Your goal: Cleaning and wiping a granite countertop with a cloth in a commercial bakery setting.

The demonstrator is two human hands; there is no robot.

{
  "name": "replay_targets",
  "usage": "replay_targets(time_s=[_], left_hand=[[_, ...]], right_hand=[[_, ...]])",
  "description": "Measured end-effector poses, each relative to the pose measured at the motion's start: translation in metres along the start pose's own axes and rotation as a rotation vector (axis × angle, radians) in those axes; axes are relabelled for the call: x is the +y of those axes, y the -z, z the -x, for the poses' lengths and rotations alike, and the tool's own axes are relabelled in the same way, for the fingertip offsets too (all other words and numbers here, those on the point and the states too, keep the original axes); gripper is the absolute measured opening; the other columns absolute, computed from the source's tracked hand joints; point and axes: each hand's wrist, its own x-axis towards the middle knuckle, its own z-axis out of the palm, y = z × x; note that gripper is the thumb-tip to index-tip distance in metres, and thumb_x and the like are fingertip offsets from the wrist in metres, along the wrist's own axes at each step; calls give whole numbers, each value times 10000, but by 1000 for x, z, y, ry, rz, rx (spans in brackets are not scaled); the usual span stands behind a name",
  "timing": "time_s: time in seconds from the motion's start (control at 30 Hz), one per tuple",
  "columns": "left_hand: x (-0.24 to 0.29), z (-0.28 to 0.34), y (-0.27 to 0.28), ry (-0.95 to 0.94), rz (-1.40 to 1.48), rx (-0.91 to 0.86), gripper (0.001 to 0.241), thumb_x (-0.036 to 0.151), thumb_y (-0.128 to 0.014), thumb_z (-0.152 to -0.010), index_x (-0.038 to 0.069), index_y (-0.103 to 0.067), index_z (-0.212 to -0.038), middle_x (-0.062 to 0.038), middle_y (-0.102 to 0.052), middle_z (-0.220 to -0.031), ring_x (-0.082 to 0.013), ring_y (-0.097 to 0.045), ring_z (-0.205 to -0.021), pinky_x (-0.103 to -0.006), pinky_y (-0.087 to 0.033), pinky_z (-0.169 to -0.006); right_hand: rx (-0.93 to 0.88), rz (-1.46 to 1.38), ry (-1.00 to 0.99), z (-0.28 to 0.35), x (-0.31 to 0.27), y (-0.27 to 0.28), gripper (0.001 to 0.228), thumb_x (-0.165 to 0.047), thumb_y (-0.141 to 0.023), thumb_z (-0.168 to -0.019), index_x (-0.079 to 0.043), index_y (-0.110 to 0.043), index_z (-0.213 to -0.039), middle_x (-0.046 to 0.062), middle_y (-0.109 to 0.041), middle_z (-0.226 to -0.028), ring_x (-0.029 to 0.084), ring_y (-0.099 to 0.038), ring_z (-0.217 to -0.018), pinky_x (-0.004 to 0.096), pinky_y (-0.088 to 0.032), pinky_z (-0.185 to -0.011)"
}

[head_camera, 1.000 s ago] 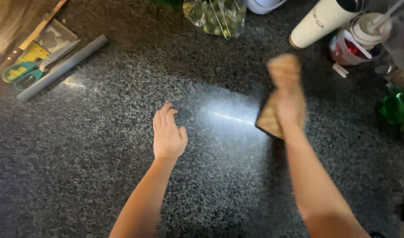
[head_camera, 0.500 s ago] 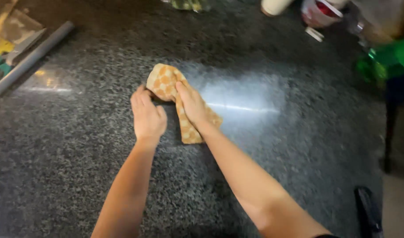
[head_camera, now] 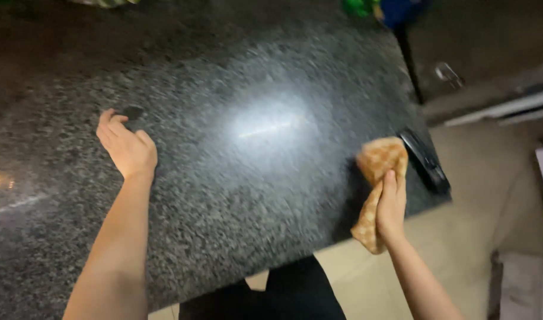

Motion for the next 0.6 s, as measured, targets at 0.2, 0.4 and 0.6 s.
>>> replay_targets(time_s=[0.2, 0.4, 0.6], left_hand=[[66, 85, -17, -230, 174, -101, 391, -3, -555, -838, 2, -565, -1229, -243, -483, -1442, -420, -424, -1401, -541, -321, -1202], [87, 141, 50, -238, 53, -328, 325, 58, -588, -870, 61, -599, -1195, -195, -489, -1451, -404, -417, -1346, -546, -300, -1144], [90, 138, 49, -90, -31, -309, 372, 51, -563, -898, 23, -546, -1269, -197, -467, -1493, -412, -397, -1379, -540, -299, -1181]], right_hand=[[241, 367, 197, 12, 102, 12, 593, -353, -421, -1088, -10, -368, -1569, 245, -356, -1634, 378, -333, -1508, 426, -250, -1234], [262, 628, 243, 5, 59, -29, 637, -357, -441, -1079, 55, -349, -1556, 285, -306, -1638, 455, -222, -1532, 501, -134, -1263], [19, 668, 457, 32, 16, -116, 681, -416, -409, -1054, 40, -354, -1557, 271, -323, -1635, 452, -258, -1511, 525, -138, -1245]])
